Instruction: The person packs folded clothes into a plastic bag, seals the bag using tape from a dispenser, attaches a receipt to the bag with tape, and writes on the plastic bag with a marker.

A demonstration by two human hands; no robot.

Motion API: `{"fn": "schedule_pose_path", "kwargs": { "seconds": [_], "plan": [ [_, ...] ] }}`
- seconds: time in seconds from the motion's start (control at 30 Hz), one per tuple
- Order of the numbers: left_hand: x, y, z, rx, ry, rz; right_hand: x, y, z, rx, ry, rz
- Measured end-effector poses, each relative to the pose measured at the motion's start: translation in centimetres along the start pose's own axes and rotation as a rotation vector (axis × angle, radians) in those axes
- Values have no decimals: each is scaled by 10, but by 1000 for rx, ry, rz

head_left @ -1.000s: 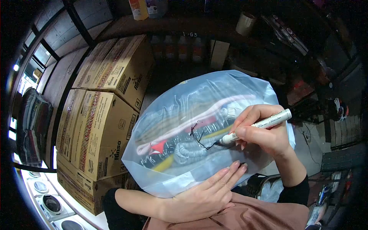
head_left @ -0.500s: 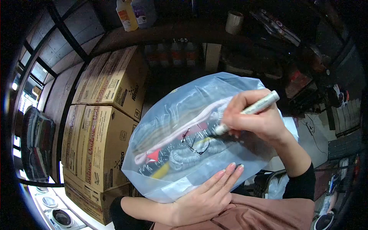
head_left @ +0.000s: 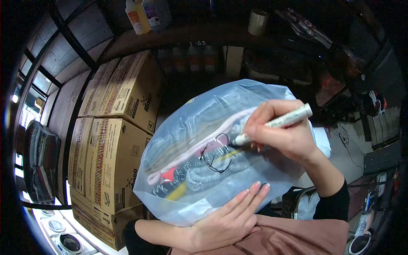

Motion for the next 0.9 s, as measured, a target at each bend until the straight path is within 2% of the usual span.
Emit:
{"fn": "schedule_pose_path", "kwargs": {
  "seconds": [0.07,0.1,0.13,0.23,0.33,0.37,0.47,0.5,0.6,0.7,0.9],
  "plan": [
    [0,0,-1,-4,-6,1,-7,4,3,-17,-34,0],
    [1,0,-1,-17,-13,7,-8,5,-2,66,57,-16],
    [1,0,0,-28,-19,11,-8,3,-2,44,58,-20],
    [1,0,-1,-6,-6,16,-3,-6,-2,-30,30,-26],
    [0,0,-1,-18,-10,11,-2,-17,4,57,60,-25],
    [0,0,-1,-18,-17,13,1,-19,6,51,8,-6],
    [1,1,-2,-30,-23,34,9,-17,9,116,41,-89],
    [0,2,-3,-36,-29,45,13,-17,4,43,47,-112],
    [0,3,-4,-52,-52,58,16,-14,-2,29,71,-59],
    [-1,4,-4,-59,-65,61,9,-22,-2,4,67,101],
    [0,3,-5,-58,-70,87,20,-15,-2,3,49,-15]
  ]
}}
Point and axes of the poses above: each hand's wrist, its own x-axis towards the middle knuckle, its own y-axis out of the palm, z = x × y, the point moved 6 cm from there along x, towards the middle knuckle, and after that the axes turned 15 degrees about -z, right-handed, at the moved point
